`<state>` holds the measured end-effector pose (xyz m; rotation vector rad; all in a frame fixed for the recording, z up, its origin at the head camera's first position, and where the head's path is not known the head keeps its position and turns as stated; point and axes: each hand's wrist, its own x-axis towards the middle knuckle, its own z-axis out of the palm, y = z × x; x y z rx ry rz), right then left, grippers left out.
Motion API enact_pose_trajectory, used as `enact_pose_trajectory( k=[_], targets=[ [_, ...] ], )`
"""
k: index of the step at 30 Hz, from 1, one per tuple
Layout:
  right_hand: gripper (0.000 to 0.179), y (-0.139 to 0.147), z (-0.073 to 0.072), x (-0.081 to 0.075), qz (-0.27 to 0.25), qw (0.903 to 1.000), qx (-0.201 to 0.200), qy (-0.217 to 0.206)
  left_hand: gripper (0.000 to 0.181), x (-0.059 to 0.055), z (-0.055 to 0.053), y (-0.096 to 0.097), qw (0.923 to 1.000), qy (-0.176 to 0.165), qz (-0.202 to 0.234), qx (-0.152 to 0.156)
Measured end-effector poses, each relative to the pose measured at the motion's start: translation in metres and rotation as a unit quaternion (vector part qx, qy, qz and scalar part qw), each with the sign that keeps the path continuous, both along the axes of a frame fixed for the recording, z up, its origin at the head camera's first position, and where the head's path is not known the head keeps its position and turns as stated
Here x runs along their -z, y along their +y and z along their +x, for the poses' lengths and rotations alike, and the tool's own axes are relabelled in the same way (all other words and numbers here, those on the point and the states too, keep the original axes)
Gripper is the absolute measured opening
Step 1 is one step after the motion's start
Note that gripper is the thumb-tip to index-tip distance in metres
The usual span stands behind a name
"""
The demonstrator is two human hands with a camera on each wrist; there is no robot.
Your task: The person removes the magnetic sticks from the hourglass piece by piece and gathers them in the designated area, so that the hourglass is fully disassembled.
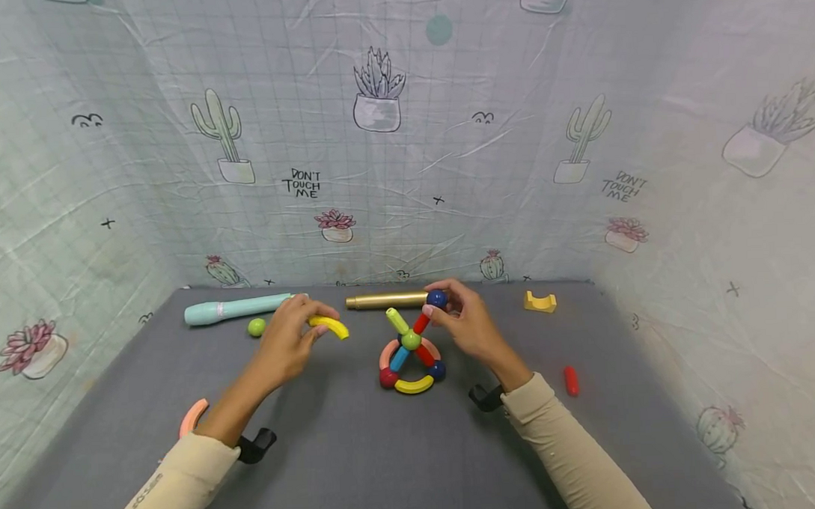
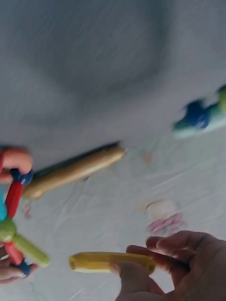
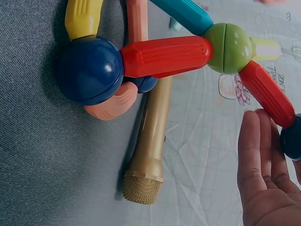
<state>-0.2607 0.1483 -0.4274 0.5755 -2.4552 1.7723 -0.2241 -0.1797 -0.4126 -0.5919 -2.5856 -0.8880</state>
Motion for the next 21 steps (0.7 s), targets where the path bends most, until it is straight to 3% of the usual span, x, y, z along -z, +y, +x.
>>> enact_pose_trajectory(
  k=[4,12,16,21],
  targets=[
    [0.035,0.001,0.000,0.000,-0.001,1.0000,0.003,-0.001,0.022,0.011,0.010,-0.031,0.9990,-0.033,-0.029,0.006],
    [0.036,-0.001,0.001,0.001,0.004,1.0000,0.006,0.006,0.016,0.036,0.024,-0.084,0.9924,-0.112,-0.047,0.020],
    [0.037,-0.001,0.002,0.002,-0.003,0.9999,0.008,0.008,0.013,0.043,0.030,-0.104,0.9877,-0.139,-0.070,0.013],
    [0.037,-0.001,0.002,0.003,-0.009,0.9998,0.012,0.009,0.015,0.047,0.034,-0.119,0.9800,-0.173,-0.092,0.035]
  ],
)
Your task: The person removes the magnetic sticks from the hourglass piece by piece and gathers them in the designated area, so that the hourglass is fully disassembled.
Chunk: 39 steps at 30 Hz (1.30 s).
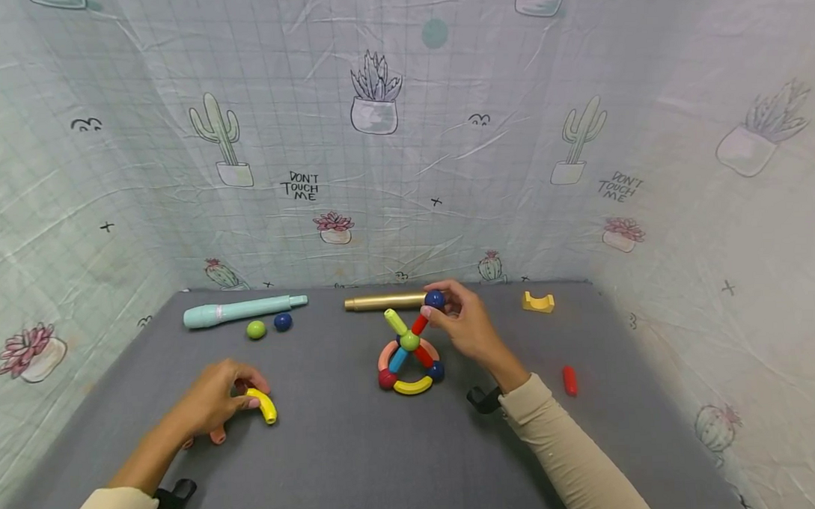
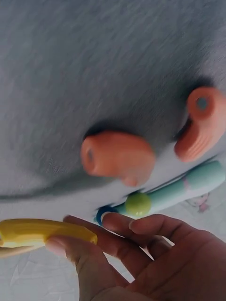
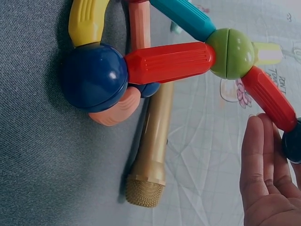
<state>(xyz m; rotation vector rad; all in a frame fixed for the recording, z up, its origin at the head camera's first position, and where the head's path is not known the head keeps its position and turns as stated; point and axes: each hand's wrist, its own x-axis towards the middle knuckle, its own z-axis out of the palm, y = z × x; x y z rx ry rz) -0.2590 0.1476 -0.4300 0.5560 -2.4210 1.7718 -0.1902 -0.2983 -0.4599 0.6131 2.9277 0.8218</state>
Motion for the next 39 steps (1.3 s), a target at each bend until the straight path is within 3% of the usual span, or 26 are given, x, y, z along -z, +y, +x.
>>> enact_pose_trajectory(
  k=[5,16,18,21,25,29,33,39],
  targets=[
    [0.037,0.000,-0.001,0.000,-0.007,1.0000,0.003,-0.005,0.016,0.002,0.003,-0.007,0.9988,-0.042,-0.022,0.013],
    [0.044,-0.002,0.002,0.002,-0.066,0.9968,0.003,-0.045,0.032,-0.001,0.010,-0.009,0.9958,-0.057,-0.069,-0.019],
    [0.045,-0.002,0.003,0.003,-0.078,0.9955,0.007,-0.054,0.032,-0.003,0.010,-0.007,0.9960,-0.047,-0.073,-0.020],
    [0.045,-0.004,0.005,0.006,-0.098,0.9927,0.019,-0.067,0.031,-0.009,0.009,0.000,0.9974,0.002,-0.072,-0.003],
    [0.038,-0.006,0.007,0.009,-0.127,0.9870,0.040,-0.089,0.028,-0.025,0.004,0.023,0.9947,0.065,-0.078,0.017],
    [0.030,-0.009,0.006,0.012,-0.133,0.9833,0.059,-0.109,0.023,-0.047,-0.002,0.056,0.9932,0.081,-0.082,0.019],
    [0.028,-0.010,0.005,0.014,-0.138,0.9812,0.067,-0.117,0.018,-0.060,-0.015,0.094,0.9918,0.110,-0.060,0.025],
    [0.028,-0.013,0.005,0.016,-0.151,0.9787,0.067,-0.122,0.030,-0.074,-0.038,0.153,0.9841,0.171,-0.006,0.047]
  ],
)
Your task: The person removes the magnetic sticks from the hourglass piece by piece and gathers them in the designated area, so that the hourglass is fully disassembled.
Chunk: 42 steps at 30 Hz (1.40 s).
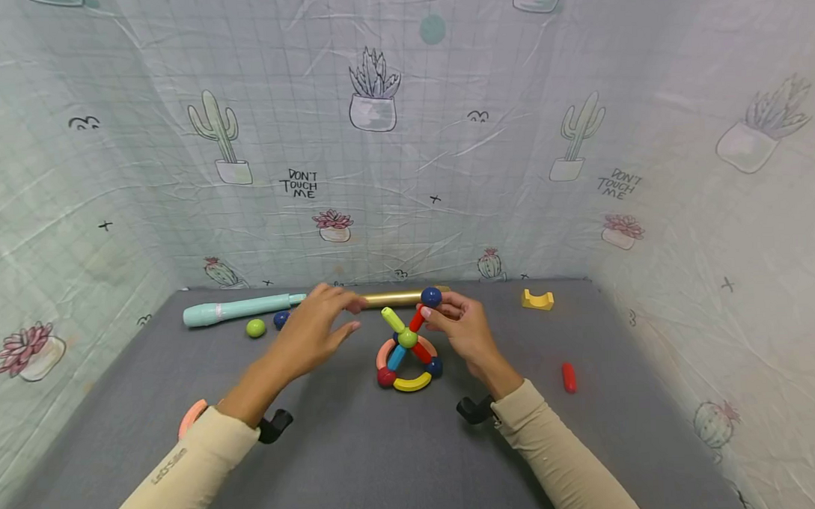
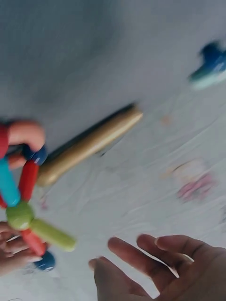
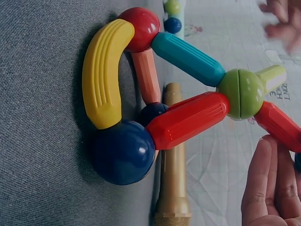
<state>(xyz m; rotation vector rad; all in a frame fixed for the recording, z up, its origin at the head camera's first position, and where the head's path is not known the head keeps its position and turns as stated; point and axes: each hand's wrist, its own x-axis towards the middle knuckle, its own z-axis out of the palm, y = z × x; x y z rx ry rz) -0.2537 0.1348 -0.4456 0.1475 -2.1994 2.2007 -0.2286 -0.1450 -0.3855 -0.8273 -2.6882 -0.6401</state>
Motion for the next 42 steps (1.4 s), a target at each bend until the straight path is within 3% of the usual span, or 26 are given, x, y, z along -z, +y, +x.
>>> enact_pose_trajectory(
  k=[5,9,19,25,32,37,42],
  targets=[
    [0.029,0.000,-0.001,0.000,0.009,0.9999,-0.005,0.007,0.036,-0.006,-0.021,0.043,0.9989,0.029,0.014,0.034],
    [0.028,0.002,-0.001,0.001,0.005,0.9999,-0.013,0.010,0.040,-0.007,-0.035,0.067,0.9977,0.022,0.011,0.063],
    [0.036,0.003,0.000,-0.002,0.008,0.9994,-0.033,0.009,0.042,-0.006,-0.052,0.093,0.9932,0.007,-0.038,0.110],
    [0.037,0.004,-0.001,-0.003,0.008,0.9992,-0.038,0.009,0.039,-0.004,-0.054,0.096,0.9933,0.027,-0.033,0.107],
    [0.032,0.003,-0.002,-0.001,0.010,0.9991,-0.036,0.019,0.037,0.000,-0.052,0.090,0.9967,0.023,0.000,0.077],
    [0.032,0.003,-0.002,-0.001,0.018,0.9989,-0.038,0.023,0.038,0.001,-0.048,0.071,0.9974,0.025,0.044,0.051],
    [0.029,0.002,-0.001,-0.001,0.020,0.9988,-0.036,0.026,0.037,-0.002,-0.041,0.038,0.9976,0.037,0.057,0.017]
  ],
)
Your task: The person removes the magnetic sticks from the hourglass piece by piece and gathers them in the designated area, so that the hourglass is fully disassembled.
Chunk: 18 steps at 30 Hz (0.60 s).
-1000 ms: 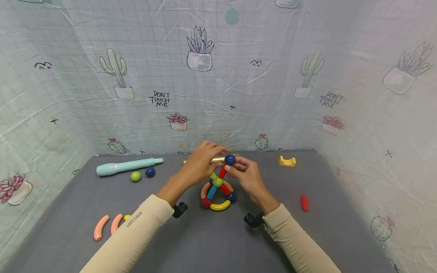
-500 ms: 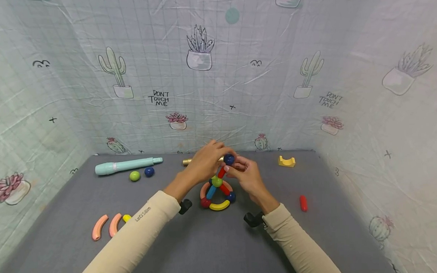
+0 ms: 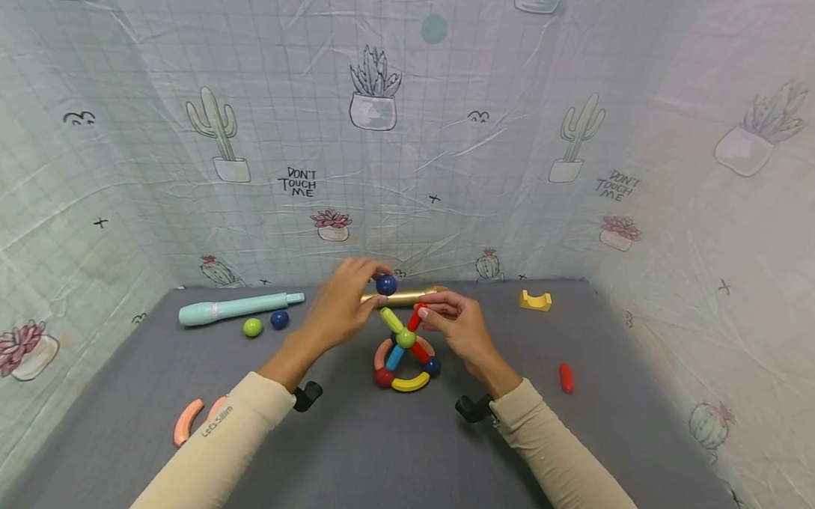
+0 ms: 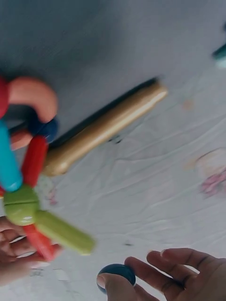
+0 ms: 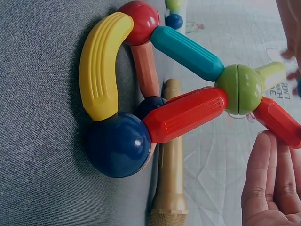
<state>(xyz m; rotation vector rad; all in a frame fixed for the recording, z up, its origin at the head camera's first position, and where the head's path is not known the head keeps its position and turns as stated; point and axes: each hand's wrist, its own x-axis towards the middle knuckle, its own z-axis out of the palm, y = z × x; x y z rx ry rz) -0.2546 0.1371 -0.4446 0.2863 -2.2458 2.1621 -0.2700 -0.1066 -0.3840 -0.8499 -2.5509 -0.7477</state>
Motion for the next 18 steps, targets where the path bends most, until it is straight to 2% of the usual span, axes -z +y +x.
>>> enact_pose_trajectory(
  k=[5,10,14,18],
  targets=[
    [0.026,-0.001,0.001,0.001,0.005,1.0000,0.002,0.002,0.040,0.003,0.008,-0.044,0.9988,0.003,-0.012,-0.047],
    [0.029,-0.001,0.002,0.002,0.018,0.9998,0.000,0.001,0.040,0.016,0.012,-0.095,0.9951,0.005,-0.024,-0.095],
    [0.029,-0.002,0.003,0.002,0.023,0.9997,-0.003,-0.002,0.040,0.027,0.014,-0.136,0.9906,-0.007,-0.036,-0.132],
    [0.028,-0.003,0.003,0.004,0.026,0.9997,-0.003,0.001,0.041,0.038,0.017,-0.174,0.9856,-0.034,-0.040,-0.161]
  ],
)
